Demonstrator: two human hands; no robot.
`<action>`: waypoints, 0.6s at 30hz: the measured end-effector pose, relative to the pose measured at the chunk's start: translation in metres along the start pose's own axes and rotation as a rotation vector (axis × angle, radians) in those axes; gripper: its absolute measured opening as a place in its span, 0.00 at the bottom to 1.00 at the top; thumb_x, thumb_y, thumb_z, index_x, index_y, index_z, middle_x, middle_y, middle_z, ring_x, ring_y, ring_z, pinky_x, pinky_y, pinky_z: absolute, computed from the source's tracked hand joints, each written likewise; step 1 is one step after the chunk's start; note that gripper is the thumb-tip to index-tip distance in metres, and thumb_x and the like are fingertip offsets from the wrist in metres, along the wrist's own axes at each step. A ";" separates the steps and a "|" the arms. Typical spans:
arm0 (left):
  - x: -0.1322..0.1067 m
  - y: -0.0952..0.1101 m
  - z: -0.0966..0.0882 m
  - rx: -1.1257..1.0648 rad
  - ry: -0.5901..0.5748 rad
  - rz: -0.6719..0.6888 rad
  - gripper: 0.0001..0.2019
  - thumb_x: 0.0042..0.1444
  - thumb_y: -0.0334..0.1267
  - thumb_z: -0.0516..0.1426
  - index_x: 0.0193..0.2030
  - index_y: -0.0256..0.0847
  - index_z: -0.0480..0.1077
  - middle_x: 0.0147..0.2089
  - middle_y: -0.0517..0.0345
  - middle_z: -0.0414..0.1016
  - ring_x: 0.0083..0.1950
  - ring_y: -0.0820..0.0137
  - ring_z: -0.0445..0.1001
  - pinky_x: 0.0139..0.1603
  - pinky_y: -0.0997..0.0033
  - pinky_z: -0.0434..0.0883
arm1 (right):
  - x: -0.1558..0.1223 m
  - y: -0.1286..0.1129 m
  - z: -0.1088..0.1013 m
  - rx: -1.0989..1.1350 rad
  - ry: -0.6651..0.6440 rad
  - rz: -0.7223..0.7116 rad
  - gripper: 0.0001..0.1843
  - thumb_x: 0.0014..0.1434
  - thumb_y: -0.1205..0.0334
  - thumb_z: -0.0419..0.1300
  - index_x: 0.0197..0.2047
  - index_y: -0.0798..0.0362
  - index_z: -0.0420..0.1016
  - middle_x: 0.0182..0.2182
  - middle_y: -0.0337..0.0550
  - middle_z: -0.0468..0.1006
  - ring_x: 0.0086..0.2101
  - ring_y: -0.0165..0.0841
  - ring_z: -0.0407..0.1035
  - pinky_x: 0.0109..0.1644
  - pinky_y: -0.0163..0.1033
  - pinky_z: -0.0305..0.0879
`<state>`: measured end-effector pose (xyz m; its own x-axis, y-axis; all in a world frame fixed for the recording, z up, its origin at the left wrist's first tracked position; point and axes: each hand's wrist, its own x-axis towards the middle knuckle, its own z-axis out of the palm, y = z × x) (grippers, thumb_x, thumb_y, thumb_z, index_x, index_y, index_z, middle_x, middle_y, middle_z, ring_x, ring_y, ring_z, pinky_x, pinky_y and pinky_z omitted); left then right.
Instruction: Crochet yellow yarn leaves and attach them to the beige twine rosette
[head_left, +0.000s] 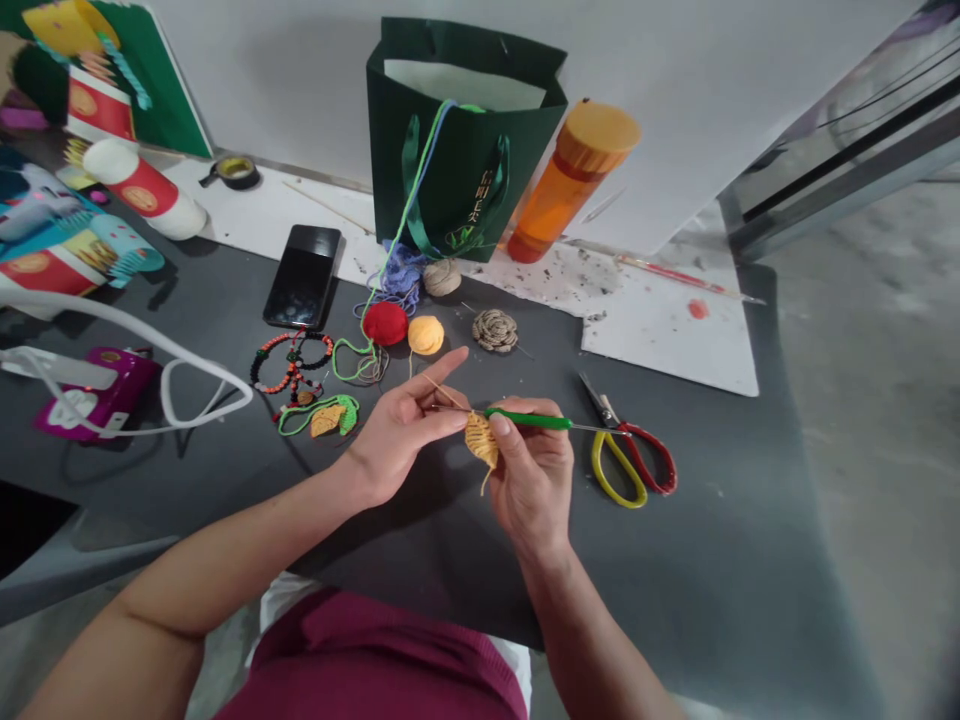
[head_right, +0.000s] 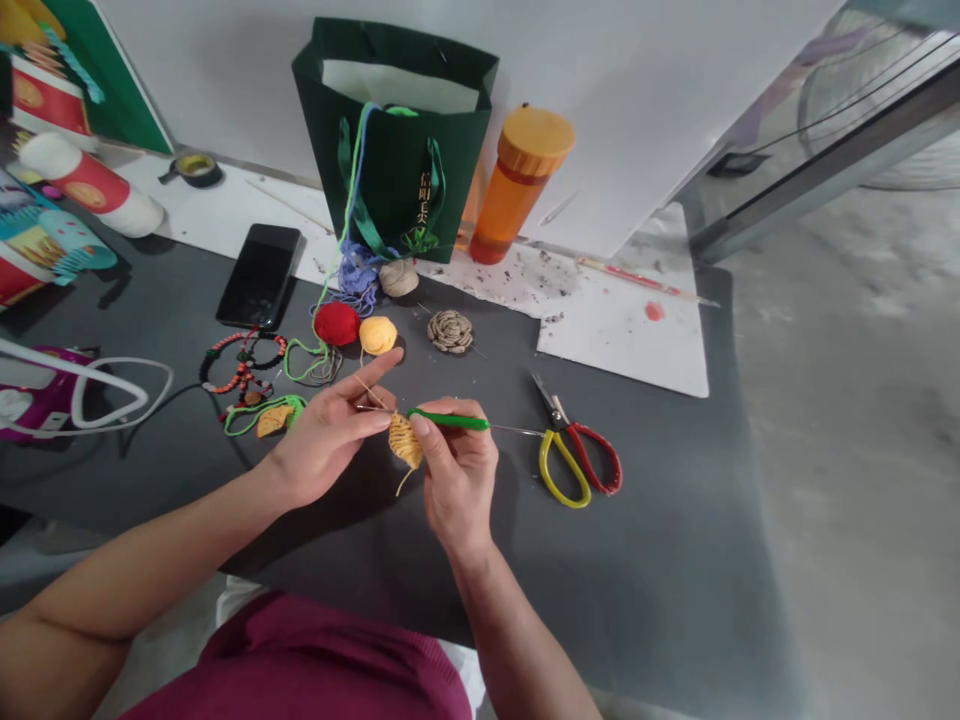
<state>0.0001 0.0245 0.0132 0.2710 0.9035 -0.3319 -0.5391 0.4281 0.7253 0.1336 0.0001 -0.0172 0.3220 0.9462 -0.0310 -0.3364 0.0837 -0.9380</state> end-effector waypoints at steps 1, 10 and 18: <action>0.000 0.000 0.000 -0.017 -0.008 -0.009 0.27 0.46 0.29 0.68 0.56 0.43 0.80 0.32 0.64 0.76 0.37 0.74 0.71 0.49 0.68 0.67 | 0.000 0.000 0.000 -0.006 0.002 0.003 0.11 0.50 0.57 0.75 0.33 0.46 0.79 0.29 0.33 0.80 0.30 0.27 0.74 0.35 0.32 0.71; 0.000 -0.006 -0.001 -0.005 -0.016 0.012 0.30 0.47 0.31 0.71 0.59 0.46 0.78 0.32 0.65 0.77 0.36 0.76 0.72 0.48 0.69 0.68 | 0.000 0.001 -0.001 -0.011 -0.007 -0.026 0.10 0.51 0.59 0.75 0.33 0.46 0.79 0.29 0.33 0.80 0.30 0.26 0.73 0.36 0.32 0.71; -0.002 -0.008 0.001 0.005 -0.026 0.050 0.42 0.46 0.31 0.72 0.70 0.51 0.67 0.32 0.67 0.77 0.36 0.77 0.73 0.47 0.71 0.70 | 0.000 0.002 0.001 -0.012 0.004 -0.025 0.11 0.50 0.56 0.75 0.32 0.47 0.78 0.28 0.33 0.79 0.30 0.27 0.73 0.36 0.33 0.71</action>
<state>0.0049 0.0191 0.0084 0.2644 0.9231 -0.2791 -0.5486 0.3820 0.7437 0.1318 0.0005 -0.0184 0.3338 0.9426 -0.0089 -0.3180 0.1037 -0.9424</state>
